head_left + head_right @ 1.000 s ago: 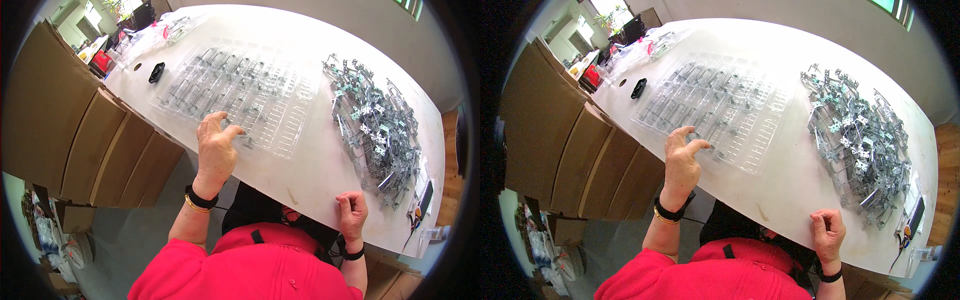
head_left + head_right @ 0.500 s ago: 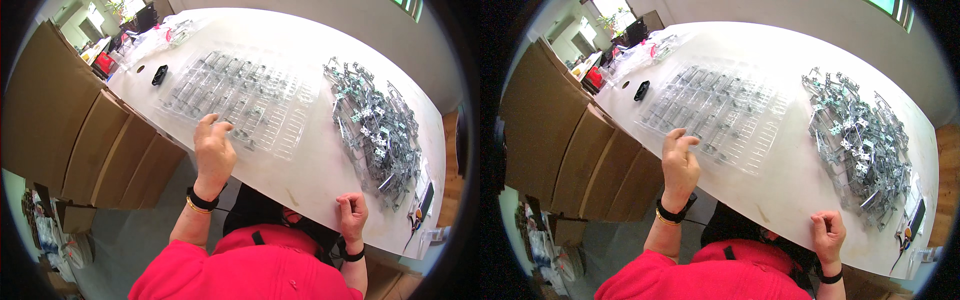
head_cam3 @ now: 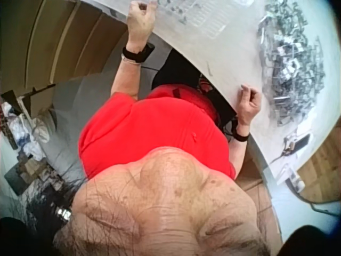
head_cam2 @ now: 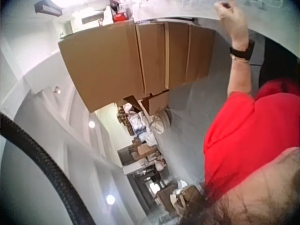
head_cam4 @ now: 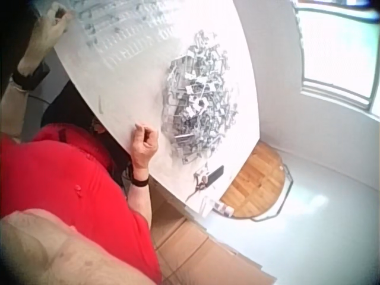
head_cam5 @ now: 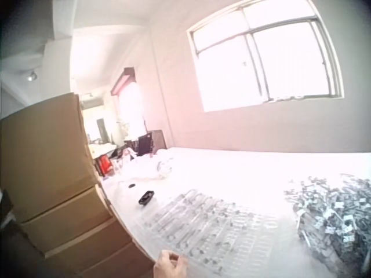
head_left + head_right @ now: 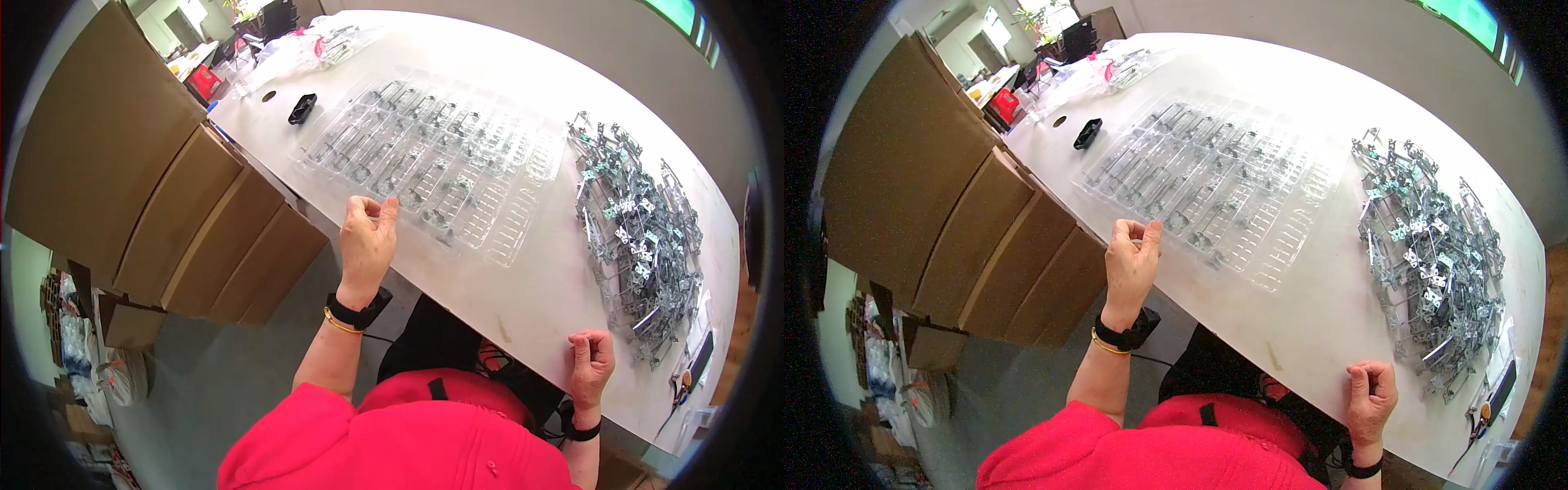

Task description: Assembling small metal components and placing them into a plastic tray for packaging or sorting.

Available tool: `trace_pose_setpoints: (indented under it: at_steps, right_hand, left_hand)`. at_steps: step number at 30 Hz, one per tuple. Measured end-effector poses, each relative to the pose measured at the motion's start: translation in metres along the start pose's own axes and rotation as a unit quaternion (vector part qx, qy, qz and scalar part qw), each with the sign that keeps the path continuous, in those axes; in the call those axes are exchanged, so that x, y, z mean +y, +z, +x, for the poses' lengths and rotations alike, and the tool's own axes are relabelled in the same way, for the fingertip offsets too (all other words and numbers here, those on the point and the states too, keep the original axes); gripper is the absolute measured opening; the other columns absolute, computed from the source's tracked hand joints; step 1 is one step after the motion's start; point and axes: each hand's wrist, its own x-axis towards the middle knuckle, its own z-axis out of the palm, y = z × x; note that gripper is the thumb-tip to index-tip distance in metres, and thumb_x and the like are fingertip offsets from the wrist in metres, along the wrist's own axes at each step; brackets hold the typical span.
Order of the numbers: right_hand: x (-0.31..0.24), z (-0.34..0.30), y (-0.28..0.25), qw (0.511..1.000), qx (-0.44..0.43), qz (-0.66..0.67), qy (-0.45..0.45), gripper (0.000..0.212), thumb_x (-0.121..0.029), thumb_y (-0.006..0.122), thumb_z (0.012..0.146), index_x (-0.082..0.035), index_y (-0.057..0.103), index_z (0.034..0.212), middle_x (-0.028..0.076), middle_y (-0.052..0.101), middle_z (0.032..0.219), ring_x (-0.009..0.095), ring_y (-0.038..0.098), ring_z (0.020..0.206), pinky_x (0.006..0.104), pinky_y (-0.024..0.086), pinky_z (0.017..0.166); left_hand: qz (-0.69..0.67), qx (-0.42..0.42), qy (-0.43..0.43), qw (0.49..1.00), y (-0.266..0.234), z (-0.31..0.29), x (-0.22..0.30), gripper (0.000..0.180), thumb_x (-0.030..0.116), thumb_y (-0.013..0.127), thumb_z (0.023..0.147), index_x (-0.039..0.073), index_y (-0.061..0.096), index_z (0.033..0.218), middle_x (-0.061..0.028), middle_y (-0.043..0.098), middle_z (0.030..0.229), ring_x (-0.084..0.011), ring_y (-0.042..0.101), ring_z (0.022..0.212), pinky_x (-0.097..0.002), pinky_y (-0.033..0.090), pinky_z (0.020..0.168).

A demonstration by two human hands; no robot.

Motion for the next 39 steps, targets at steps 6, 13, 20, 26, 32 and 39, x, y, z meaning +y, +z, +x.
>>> trace_pose_setpoints:
  at_steps: [6,13,20,26,32,39]
  right_hand:
    - [-0.004,0.001,0.0,1.0,-0.003,0.001,-0.002,0.014,-0.012,0.072,0.105,-0.004,0.061,0.101,0.002,0.068,0.097,0.007,0.059,0.085,0.0229,0.049,0.078]
    - [-0.002,0.001,0.0,1.0,-0.009,0.009,0.0,0.012,-0.013,0.07,0.107,-0.006,0.061,0.103,0.001,0.068,0.098,0.007,0.06,0.087,0.0225,0.049,0.08]
    - [-0.002,0.0,0.001,1.0,0.004,0.02,0.002,0.012,-0.011,0.072,0.105,-0.005,0.062,0.102,0.001,0.068,0.096,0.007,0.059,0.085,0.0222,0.048,0.078]
    - [0.0,0.0,-0.001,1.0,0.003,0.005,0.011,0.014,-0.014,0.074,0.105,-0.005,0.063,0.102,0.0,0.069,0.095,0.006,0.059,0.084,0.0219,0.048,0.077]
    - [0.001,0.0,0.0,1.0,0.005,0.005,0.002,0.016,-0.015,0.075,0.104,-0.006,0.063,0.1,-0.001,0.068,0.094,0.004,0.055,0.079,0.0212,0.046,0.072]
    - [-0.003,-0.002,0.001,1.0,0.01,-0.015,0.005,0.015,-0.015,0.074,0.105,-0.006,0.064,0.1,-0.003,0.067,0.089,0.004,0.054,0.076,0.0215,0.045,0.07]
  left_hand:
    - [0.067,0.041,0.067,0.995,0.008,0.003,-0.023,0.048,0.044,0.074,0.103,-0.002,0.059,0.102,-0.0062,0.067,0.073,-0.014,0.067,0.066,-0.0303,0.054,0.062]
    - [0.003,-0.02,-0.017,1.0,0.003,0.006,-0.016,0.052,0.046,0.073,0.104,-0.005,0.059,0.105,-0.0092,0.07,0.078,-0.0153,0.072,0.069,-0.0289,0.058,0.064]
    - [-0.025,0.005,-0.026,0.999,0.004,0.009,-0.018,0.045,0.029,0.068,0.106,-0.005,0.051,0.131,-0.0103,0.068,0.087,-0.0173,0.072,0.067,-0.03,0.059,0.064]
    - [0.073,0.012,0.071,0.995,-0.003,0.017,-0.017,0.046,0.004,0.065,0.097,0.003,0.052,0.142,-0.0169,0.066,0.098,-0.0257,0.068,0.076,-0.0386,0.056,0.072]
    - [0.066,-0.017,0.027,0.997,-0.01,0.015,0.009,0.051,0.0,0.071,0.091,0.0,0.053,0.139,-0.0187,0.063,0.105,-0.0278,0.066,0.077,-0.0415,0.055,0.076]
    - [0.051,-0.006,0.032,0.998,-0.005,0.016,-0.001,0.053,0.001,0.075,0.09,-0.001,0.053,0.138,-0.0171,0.062,0.104,-0.0247,0.065,0.073,-0.0387,0.055,0.074]
